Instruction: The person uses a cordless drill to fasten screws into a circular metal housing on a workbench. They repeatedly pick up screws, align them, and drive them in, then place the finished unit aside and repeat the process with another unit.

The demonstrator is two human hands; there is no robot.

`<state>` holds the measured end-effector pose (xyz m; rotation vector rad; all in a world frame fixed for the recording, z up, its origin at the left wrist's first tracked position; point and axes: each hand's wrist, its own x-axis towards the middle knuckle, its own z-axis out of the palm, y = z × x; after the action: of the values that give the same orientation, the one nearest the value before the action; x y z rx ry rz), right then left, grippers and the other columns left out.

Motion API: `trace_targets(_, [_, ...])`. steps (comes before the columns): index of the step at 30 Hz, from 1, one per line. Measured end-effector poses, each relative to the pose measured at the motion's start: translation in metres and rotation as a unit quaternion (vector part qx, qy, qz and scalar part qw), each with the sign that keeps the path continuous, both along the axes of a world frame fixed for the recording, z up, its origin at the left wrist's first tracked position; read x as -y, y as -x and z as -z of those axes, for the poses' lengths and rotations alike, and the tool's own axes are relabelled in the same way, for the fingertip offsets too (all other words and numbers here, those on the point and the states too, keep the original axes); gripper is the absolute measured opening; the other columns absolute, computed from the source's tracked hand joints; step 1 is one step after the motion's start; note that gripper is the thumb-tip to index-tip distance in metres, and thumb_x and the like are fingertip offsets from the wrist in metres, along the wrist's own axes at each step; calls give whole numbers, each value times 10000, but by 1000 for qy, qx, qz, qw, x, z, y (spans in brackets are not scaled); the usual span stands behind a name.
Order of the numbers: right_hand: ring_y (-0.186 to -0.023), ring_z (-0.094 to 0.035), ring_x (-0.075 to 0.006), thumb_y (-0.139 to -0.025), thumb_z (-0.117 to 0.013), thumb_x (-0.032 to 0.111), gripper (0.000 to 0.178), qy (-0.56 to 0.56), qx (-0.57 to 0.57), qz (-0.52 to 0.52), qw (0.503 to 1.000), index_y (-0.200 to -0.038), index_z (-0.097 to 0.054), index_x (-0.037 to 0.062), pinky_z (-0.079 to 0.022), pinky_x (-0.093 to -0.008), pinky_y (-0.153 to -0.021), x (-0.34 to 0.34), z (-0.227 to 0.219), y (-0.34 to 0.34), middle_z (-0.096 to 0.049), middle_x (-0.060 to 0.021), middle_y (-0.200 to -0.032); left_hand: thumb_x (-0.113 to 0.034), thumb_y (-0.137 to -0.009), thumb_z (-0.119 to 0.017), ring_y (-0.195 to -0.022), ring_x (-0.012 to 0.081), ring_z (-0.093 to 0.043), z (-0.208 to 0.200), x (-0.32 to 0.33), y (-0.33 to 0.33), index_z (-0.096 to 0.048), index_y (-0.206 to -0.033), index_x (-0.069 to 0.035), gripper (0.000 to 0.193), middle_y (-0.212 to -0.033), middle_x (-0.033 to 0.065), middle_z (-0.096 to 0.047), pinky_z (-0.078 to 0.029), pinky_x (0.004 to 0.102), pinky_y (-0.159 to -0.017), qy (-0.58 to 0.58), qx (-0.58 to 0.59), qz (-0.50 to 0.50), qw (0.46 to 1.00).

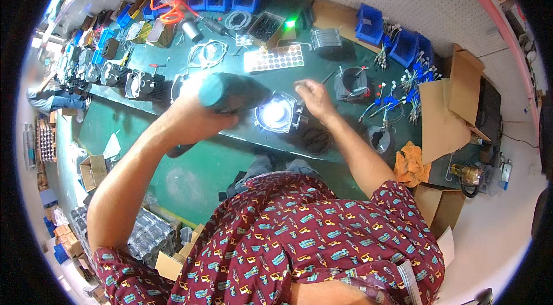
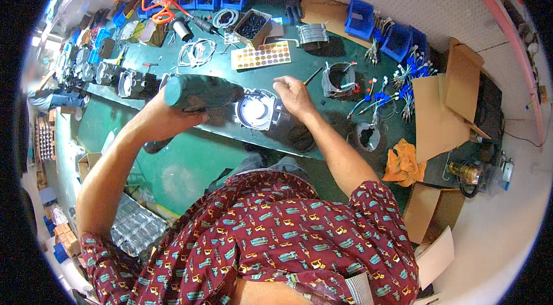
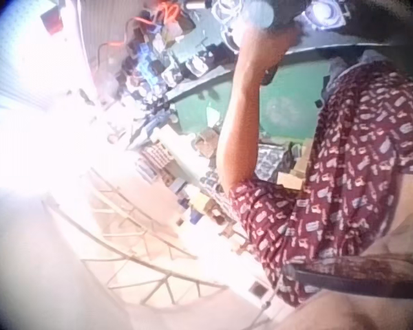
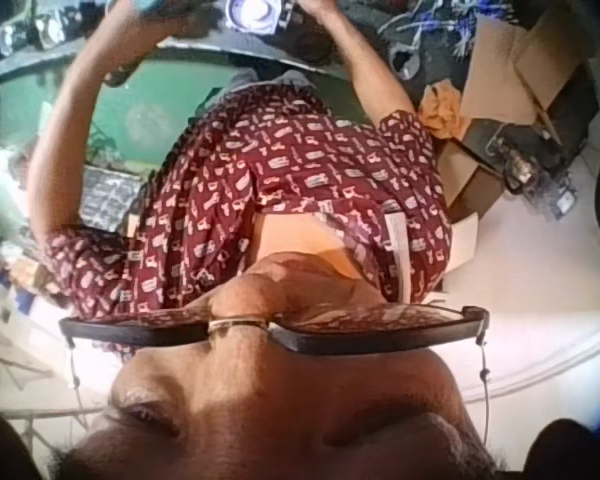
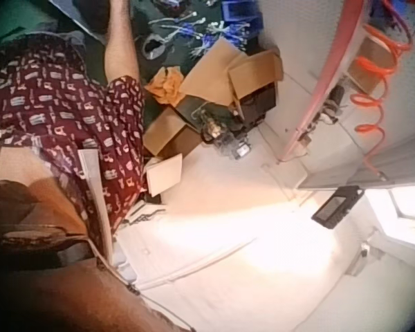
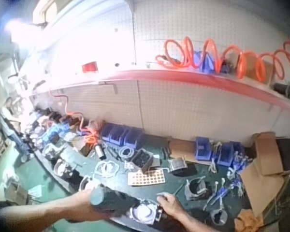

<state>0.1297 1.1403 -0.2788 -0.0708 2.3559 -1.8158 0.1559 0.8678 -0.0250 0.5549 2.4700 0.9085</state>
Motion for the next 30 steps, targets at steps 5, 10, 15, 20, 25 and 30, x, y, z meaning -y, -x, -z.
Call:
trace_targets(5, [-685, -586, -105, -986, -589, 388, 386, 220, 216, -17, 951, -1084, -663, 22, -485, -234, -575, 5, -38, 2, -645, -40, -870, -103, -846, -729, -991, 166, -613, 0, 22, -34, -614, -1234, -18, 414, -1120, 76, -676, -501, 346, -908, -139, 128, -152, 970])
trace_targets(10, [-661, -518, -65, -993, -609, 230, 208, 454, 313, -94, 829, -1047, -643, 33, -428, -189, -524, 9, -44, 12, -600, -14, -858, -169, -860, -758, -760, 112, -587, 32, 48, -68, -649, -1047, -63, 242, -839, 8, -636, -494, 295, -696, -176, 165, -275, 931])
trace_targets(15, [-675, -489, -62, -968, -641, 153, 130, 499, 351, -45, 791, -1015, -631, 32, -394, -174, -516, 1, -36, 21, -575, -19, -845, -148, -875, -747, -732, 113, -587, 75, 59, -98, -652, -1041, -53, 214, -841, 1, -625, -487, 283, -668, -266, 118, -338, 895])
trace_targets(20, [-647, -505, -68, -942, -668, 247, 172, 262, 266, 4, 928, -965, -653, 77, -416, -215, -510, -3, -9, 32, -579, 18, -776, -77, -869, -735, -824, 127, -591, 152, 70, -120, -668, -1099, -59, 240, -928, 1, -646, -497, 296, -754, -275, 88, -380, 879])
trace_targets(25, [-745, -584, -112, -909, -694, 309, 275, -22, 183, -58, 981, -968, -695, 40, -480, -277, -627, 4, -3, 39, -658, -28, -855, -69, -823, -712, -1020, 234, -659, 244, 67, -110, -609, -1187, -22, 381, -1118, 133, -689, -501, 334, -866, -149, 66, -331, 929])
trace_targets(30, [-867, -634, -153, -865, -728, 412, 436, -68, 214, -142, 964, -1046, -721, 15, -515, -308, -757, 2, 6, 39, -707, -78, -964, -97, -761, -721, -1091, 386, -622, 320, 51, -78, -526, -1289, -45, 565, -1161, 209, -645, -485, 432, -931, -18, -119, -244, 962])
